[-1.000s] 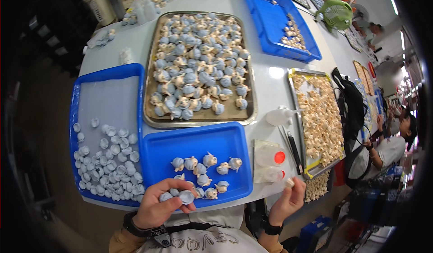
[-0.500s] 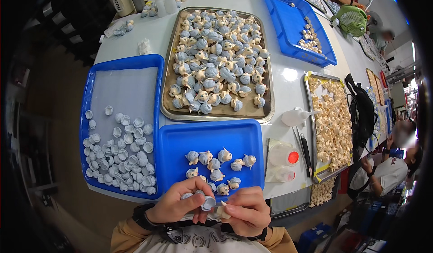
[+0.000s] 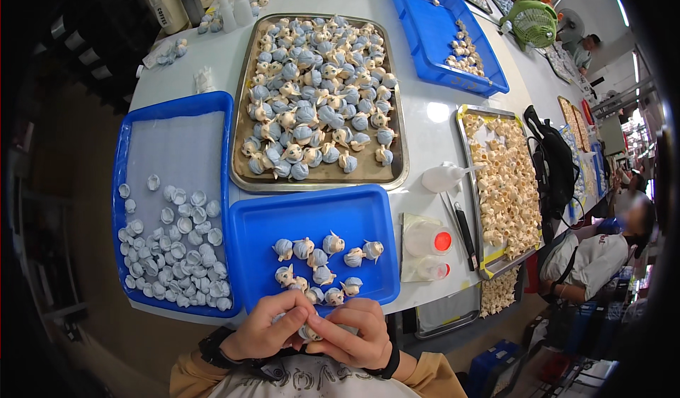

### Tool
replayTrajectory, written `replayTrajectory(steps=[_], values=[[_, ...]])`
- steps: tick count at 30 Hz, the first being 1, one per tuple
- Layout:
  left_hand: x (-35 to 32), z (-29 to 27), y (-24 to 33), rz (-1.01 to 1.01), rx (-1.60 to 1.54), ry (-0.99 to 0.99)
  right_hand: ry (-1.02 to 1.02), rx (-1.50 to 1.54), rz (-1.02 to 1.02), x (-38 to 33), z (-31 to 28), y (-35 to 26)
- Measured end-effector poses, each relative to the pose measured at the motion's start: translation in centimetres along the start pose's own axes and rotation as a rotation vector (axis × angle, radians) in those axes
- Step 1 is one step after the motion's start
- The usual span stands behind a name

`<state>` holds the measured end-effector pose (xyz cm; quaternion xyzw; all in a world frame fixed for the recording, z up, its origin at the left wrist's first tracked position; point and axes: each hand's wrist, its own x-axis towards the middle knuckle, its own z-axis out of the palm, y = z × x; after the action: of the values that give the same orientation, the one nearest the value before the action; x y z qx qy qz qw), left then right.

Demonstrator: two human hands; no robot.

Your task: Assembling small toy dolls by attaching heads to clothed bodies and applying small accessories.

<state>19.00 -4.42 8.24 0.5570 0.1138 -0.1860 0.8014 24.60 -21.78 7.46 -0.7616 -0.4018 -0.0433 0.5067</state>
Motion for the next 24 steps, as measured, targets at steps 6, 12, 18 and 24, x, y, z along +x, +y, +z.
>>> replayTrajectory(steps=[6,12,18,24], values=[[0.5,0.0,-0.8,-0.007,-0.054,0.044,-0.018,-0.172,-0.103,1.5,0.7,-0.8],[0.3,0.3,-0.9,0.031,-0.104,0.093,-0.03,-0.008,-0.057,2.2,0.9,-0.1],[-0.1,0.1,-0.3,-0.026,-0.166,-0.013,-0.077,0.193,0.111,1.7,0.3,0.6],[-0.5,-0.5,-0.8,0.007,-0.173,-0.143,-0.249,0.382,0.118,2.0,-0.6,0.9]])
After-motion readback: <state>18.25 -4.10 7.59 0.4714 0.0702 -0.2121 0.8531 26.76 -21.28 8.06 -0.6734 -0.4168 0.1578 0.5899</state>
